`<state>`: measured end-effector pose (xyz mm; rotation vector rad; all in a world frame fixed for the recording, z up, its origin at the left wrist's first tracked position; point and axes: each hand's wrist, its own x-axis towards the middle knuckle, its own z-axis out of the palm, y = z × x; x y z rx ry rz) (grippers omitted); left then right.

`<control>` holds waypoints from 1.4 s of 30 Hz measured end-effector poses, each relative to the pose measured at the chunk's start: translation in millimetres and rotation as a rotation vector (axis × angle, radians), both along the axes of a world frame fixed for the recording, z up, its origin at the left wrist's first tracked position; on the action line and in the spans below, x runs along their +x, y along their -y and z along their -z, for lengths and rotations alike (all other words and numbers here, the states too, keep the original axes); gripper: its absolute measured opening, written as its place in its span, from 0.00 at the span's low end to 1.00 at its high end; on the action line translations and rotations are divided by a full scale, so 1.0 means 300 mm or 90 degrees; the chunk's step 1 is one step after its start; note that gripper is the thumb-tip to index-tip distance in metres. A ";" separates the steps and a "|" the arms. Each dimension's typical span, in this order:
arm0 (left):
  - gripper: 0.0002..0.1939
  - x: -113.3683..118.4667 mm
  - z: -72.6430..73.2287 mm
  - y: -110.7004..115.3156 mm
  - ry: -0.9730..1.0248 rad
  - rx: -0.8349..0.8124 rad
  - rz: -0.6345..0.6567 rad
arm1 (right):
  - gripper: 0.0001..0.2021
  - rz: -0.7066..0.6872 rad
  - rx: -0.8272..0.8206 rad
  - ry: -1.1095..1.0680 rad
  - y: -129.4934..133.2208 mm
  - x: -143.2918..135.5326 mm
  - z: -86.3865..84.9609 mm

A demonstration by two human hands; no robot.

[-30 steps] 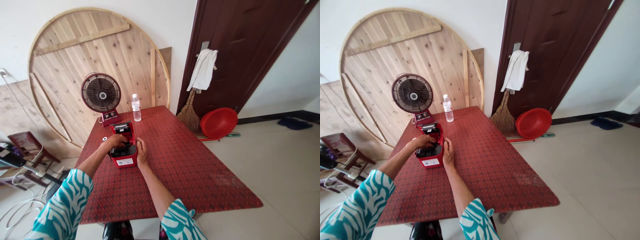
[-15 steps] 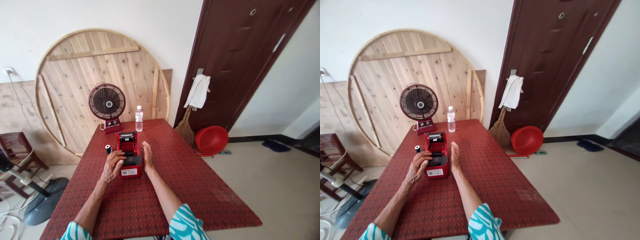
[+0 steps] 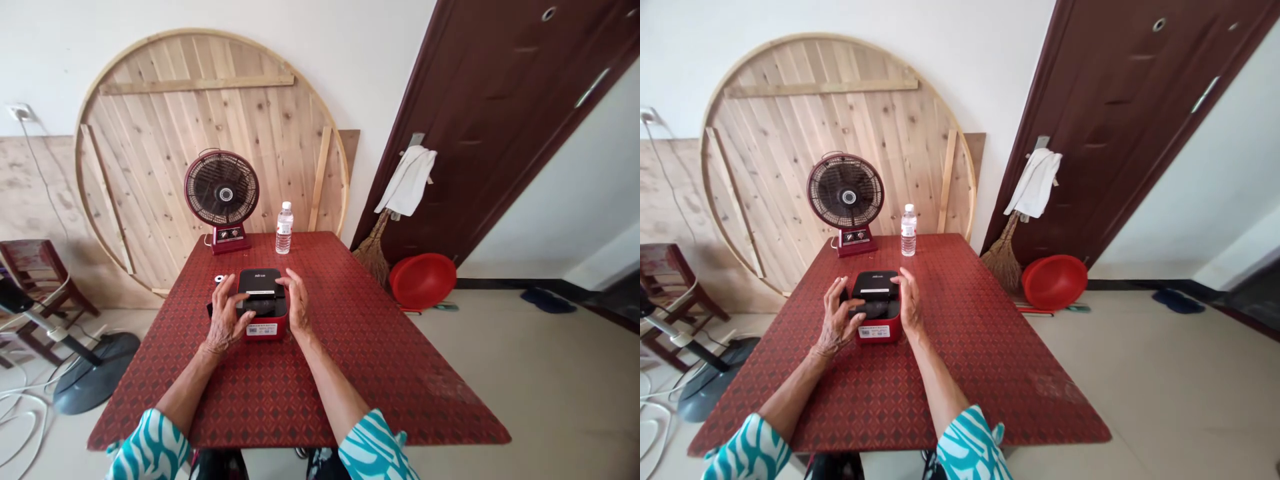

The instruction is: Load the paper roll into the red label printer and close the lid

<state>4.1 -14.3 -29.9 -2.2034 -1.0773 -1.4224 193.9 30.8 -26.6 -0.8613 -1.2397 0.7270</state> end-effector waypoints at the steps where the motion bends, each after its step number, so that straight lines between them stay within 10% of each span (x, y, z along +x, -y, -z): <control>1: 0.17 -0.004 0.006 -0.002 0.012 -0.014 -0.005 | 0.23 0.006 0.002 0.003 0.022 -0.001 0.014; 14: 0.26 -0.022 0.047 0.000 0.071 -0.181 -0.007 | 0.23 0.028 0.070 0.056 0.064 -0.015 0.062; 23: 0.28 -0.025 0.002 0.016 0.563 -0.487 0.112 | 0.27 0.062 -0.056 -0.133 0.039 -0.037 0.136; 42: 0.40 -0.046 0.000 -0.036 0.609 -0.748 0.222 | 0.28 0.088 -0.106 -0.160 0.019 -0.070 0.183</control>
